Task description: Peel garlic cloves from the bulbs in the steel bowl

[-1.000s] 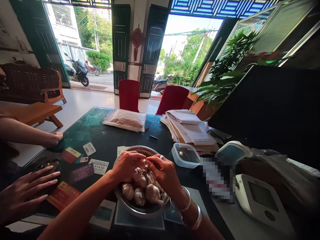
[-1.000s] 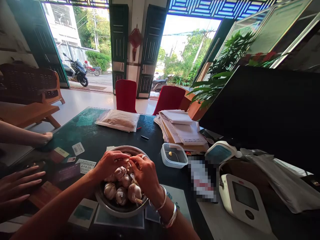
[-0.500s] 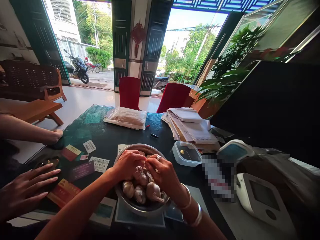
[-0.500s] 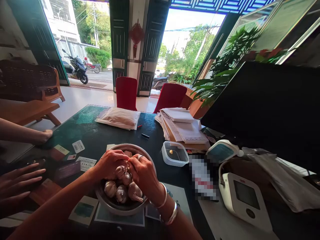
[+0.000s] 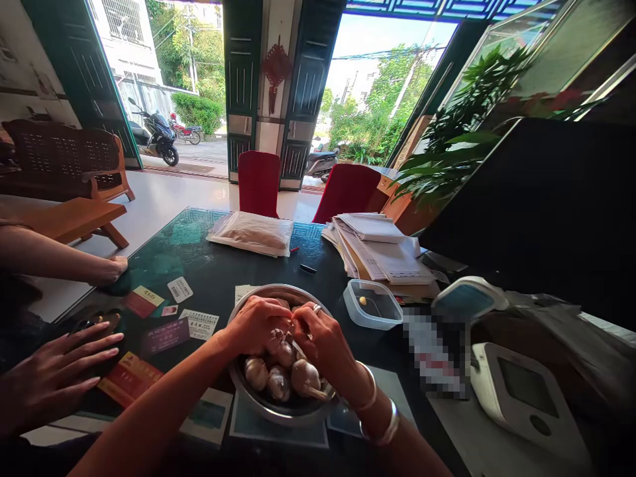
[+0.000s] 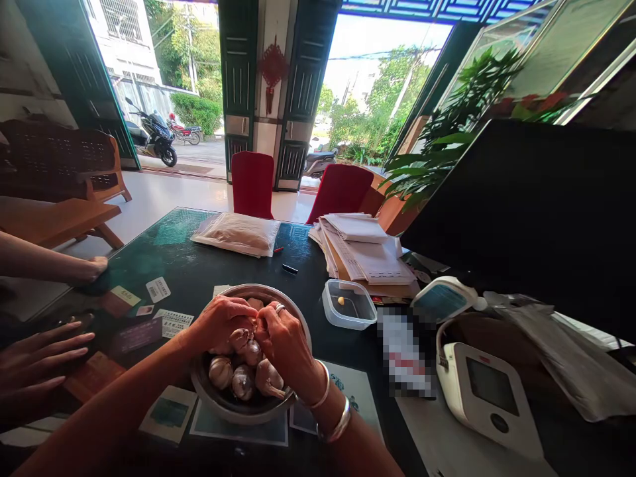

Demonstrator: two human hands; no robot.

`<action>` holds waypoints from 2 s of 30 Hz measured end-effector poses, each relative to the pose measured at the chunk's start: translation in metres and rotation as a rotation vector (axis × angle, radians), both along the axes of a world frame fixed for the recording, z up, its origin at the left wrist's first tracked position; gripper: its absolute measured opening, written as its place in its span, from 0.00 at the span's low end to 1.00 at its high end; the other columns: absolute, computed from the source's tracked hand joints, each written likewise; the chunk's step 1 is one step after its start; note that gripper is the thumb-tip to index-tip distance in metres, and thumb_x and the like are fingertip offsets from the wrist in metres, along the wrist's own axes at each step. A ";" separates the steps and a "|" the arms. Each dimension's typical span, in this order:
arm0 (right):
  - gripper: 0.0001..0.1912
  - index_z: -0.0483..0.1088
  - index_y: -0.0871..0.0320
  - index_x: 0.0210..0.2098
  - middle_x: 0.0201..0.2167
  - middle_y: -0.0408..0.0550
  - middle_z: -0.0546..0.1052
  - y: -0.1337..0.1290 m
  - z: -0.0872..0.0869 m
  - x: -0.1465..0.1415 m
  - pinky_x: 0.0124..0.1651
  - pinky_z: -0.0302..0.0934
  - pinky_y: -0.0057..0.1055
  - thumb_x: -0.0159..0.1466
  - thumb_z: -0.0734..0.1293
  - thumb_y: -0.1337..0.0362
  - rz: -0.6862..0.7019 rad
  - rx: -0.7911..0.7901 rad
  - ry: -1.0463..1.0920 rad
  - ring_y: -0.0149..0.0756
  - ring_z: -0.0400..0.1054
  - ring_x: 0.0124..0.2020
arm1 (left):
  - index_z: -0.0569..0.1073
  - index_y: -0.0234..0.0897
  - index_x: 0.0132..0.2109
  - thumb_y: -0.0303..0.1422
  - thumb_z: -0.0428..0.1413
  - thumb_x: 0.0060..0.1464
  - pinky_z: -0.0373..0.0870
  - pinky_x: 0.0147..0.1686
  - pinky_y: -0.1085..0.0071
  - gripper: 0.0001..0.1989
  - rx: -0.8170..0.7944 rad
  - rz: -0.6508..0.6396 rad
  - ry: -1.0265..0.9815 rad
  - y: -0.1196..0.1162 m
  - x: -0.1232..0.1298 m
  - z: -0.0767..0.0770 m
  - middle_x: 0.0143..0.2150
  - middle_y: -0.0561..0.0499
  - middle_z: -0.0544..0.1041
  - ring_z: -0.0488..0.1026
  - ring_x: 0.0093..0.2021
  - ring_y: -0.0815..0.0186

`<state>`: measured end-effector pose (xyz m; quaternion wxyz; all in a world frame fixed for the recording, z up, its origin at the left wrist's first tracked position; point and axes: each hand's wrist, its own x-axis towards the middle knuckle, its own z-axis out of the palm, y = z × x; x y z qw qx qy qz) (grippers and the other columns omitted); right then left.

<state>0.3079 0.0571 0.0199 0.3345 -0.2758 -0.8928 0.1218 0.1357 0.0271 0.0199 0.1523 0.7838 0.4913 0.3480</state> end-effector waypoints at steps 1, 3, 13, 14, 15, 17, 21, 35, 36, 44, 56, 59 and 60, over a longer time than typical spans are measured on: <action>0.07 0.64 0.57 0.29 0.26 0.45 0.69 0.000 0.000 0.001 0.34 0.59 0.30 0.61 0.58 0.71 -0.010 -0.025 0.010 0.33 0.62 0.28 | 0.79 0.36 0.33 0.27 0.54 0.53 0.64 0.30 0.75 0.08 -0.001 -0.002 -0.017 0.000 0.000 0.000 0.28 0.52 0.78 0.71 0.27 0.70; 0.06 0.65 0.57 0.30 0.27 0.45 0.70 0.001 0.001 0.001 0.34 0.58 0.30 0.61 0.58 0.71 -0.034 -0.075 0.047 0.33 0.63 0.29 | 0.79 0.37 0.34 0.27 0.55 0.52 0.66 0.33 0.74 0.07 -0.018 0.017 -0.060 -0.001 0.001 0.000 0.30 0.52 0.79 0.73 0.29 0.69; 0.09 0.66 0.57 0.27 0.23 0.43 0.70 -0.003 0.007 -0.001 0.29 0.57 0.28 0.62 0.59 0.66 -0.101 -0.281 0.142 0.31 0.62 0.24 | 0.74 0.38 0.39 0.30 0.60 0.48 0.66 0.43 0.68 0.08 0.140 0.265 0.032 -0.007 0.006 0.001 0.38 0.50 0.76 0.71 0.40 0.64; 0.08 0.66 0.57 0.27 0.23 0.43 0.71 -0.003 0.006 -0.001 0.29 0.57 0.28 0.62 0.59 0.65 -0.105 -0.291 0.149 0.30 0.62 0.24 | 0.75 0.39 0.36 0.31 0.59 0.50 0.65 0.44 0.67 0.05 0.166 0.254 0.063 -0.007 0.006 0.000 0.35 0.51 0.77 0.71 0.39 0.64; 0.08 0.66 0.58 0.28 0.23 0.43 0.71 -0.003 0.005 -0.001 0.29 0.57 0.27 0.62 0.60 0.65 -0.110 -0.297 0.155 0.30 0.62 0.24 | 0.75 0.39 0.34 0.32 0.58 0.51 0.64 0.45 0.67 0.03 0.185 0.240 0.087 -0.006 0.006 -0.002 0.33 0.52 0.77 0.71 0.37 0.64; 0.08 0.67 0.58 0.29 0.23 0.42 0.71 -0.002 0.003 -0.001 0.28 0.58 0.27 0.63 0.60 0.64 -0.122 -0.315 0.164 0.30 0.63 0.23 | 0.76 0.40 0.34 0.34 0.55 0.55 0.62 0.45 0.66 0.06 0.201 0.216 0.100 -0.004 0.006 -0.006 0.31 0.53 0.79 0.72 0.36 0.65; 0.08 0.67 0.58 0.29 0.23 0.43 0.72 -0.001 0.001 -0.002 0.28 0.59 0.27 0.63 0.60 0.63 -0.126 -0.330 0.172 0.31 0.64 0.24 | 0.78 0.42 0.36 0.34 0.57 0.53 0.63 0.44 0.68 0.05 0.168 0.174 0.052 -0.002 0.006 -0.011 0.32 0.53 0.80 0.74 0.35 0.65; 0.08 0.66 0.57 0.29 0.26 0.45 0.74 0.003 0.002 0.002 0.34 0.63 0.30 0.63 0.59 0.64 -0.114 -0.436 0.258 0.34 0.68 0.29 | 0.79 0.40 0.33 0.28 0.57 0.51 0.68 0.37 0.74 0.06 0.012 0.227 -0.155 -0.005 0.004 0.000 0.32 0.53 0.81 0.76 0.33 0.68; 0.07 0.66 0.57 0.29 0.26 0.45 0.74 0.004 0.002 0.003 0.34 0.63 0.30 0.62 0.59 0.64 -0.122 -0.432 0.253 0.34 0.68 0.29 | 0.79 0.40 0.33 0.27 0.56 0.51 0.68 0.37 0.74 0.07 0.002 0.221 -0.171 -0.005 0.003 0.000 0.32 0.53 0.81 0.76 0.33 0.67; 0.09 0.68 0.58 0.27 0.25 0.45 0.74 0.011 0.002 0.006 0.31 0.60 0.30 0.61 0.59 0.65 -0.229 -0.341 0.110 0.34 0.67 0.27 | 0.79 0.36 0.32 0.28 0.58 0.49 0.68 0.34 0.72 0.05 -0.038 0.202 -0.279 -0.001 -0.003 0.003 0.31 0.49 0.81 0.76 0.32 0.65; 0.26 0.62 0.58 0.53 0.33 0.44 0.75 0.008 0.007 0.005 0.32 0.65 0.29 0.58 0.67 0.56 -0.025 -0.590 0.168 0.31 0.69 0.27 | 0.80 0.39 0.33 0.26 0.58 0.49 0.68 0.38 0.70 0.06 -0.001 0.160 -0.153 -0.003 0.000 0.005 0.32 0.51 0.81 0.76 0.34 0.65; 0.16 0.70 0.59 0.42 0.27 0.44 0.76 0.007 0.006 0.003 0.32 0.64 0.29 0.59 0.66 0.56 -0.011 -0.594 0.182 0.33 0.70 0.28 | 0.79 0.39 0.32 0.27 0.58 0.50 0.67 0.38 0.71 0.05 0.022 0.157 -0.096 -0.006 0.003 0.010 0.31 0.52 0.81 0.75 0.34 0.65; 0.13 0.72 0.59 0.38 0.27 0.45 0.77 0.007 0.005 0.003 0.32 0.64 0.29 0.60 0.65 0.56 -0.021 -0.581 0.190 0.34 0.70 0.29 | 0.79 0.39 0.32 0.27 0.58 0.50 0.67 0.38 0.71 0.05 0.023 0.169 -0.083 -0.007 0.003 0.012 0.31 0.52 0.81 0.75 0.34 0.66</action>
